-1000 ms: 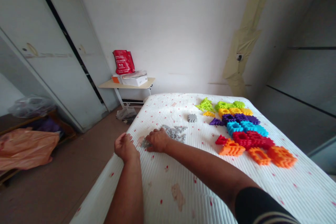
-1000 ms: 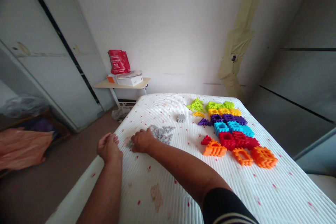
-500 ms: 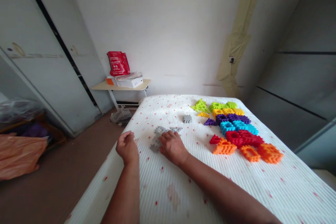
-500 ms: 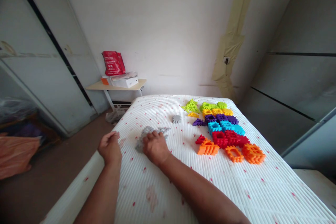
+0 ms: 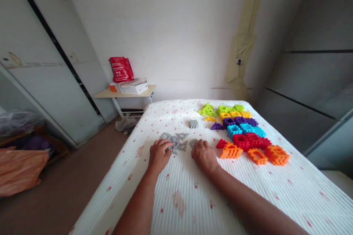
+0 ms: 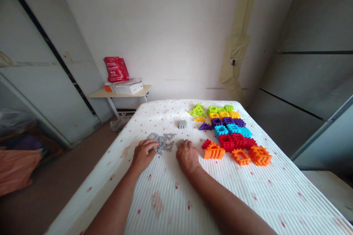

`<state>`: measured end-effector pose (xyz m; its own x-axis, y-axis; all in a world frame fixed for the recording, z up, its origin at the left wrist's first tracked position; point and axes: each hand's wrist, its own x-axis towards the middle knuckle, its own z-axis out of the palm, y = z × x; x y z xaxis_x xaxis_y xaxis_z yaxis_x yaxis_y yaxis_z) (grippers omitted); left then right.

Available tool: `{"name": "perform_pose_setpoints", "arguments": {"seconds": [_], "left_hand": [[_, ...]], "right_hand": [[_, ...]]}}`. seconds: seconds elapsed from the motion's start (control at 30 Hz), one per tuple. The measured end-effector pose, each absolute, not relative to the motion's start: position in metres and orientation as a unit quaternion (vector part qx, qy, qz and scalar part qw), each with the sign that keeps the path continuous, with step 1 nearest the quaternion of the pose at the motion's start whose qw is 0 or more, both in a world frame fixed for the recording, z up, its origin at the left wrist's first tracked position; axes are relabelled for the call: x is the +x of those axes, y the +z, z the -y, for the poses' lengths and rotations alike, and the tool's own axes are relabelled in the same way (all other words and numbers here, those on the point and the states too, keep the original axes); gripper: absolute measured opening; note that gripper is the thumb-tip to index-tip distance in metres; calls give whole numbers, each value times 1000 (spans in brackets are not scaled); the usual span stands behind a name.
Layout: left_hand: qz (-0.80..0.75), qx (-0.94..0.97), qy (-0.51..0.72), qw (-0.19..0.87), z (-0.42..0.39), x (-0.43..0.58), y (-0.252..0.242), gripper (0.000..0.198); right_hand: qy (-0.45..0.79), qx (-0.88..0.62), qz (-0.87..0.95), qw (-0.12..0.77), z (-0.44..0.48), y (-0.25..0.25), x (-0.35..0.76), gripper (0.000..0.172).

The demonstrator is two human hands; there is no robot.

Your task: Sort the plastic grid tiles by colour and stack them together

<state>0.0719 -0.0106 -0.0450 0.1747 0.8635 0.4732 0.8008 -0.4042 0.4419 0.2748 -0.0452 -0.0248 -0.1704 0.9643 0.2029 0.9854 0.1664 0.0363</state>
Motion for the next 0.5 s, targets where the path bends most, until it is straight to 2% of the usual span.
{"name": "perform_pose_setpoints", "arguments": {"seconds": [0.17, 0.33, 0.5], "left_hand": [[-583, 768, 265, 8, 11, 69, -46, 26], [-619, 742, 255, -35, 17, 71, -40, 19], [-493, 812, 307, -54, 32, 99, -29, 22]], "right_hand": [[-129, -533, 833, 73, 66, -42, 286, 20], [-89, -443, 884, 116, 86, -47, 310, 20], [-47, -358, 923, 134, 100, -42, 330, 21]]}}
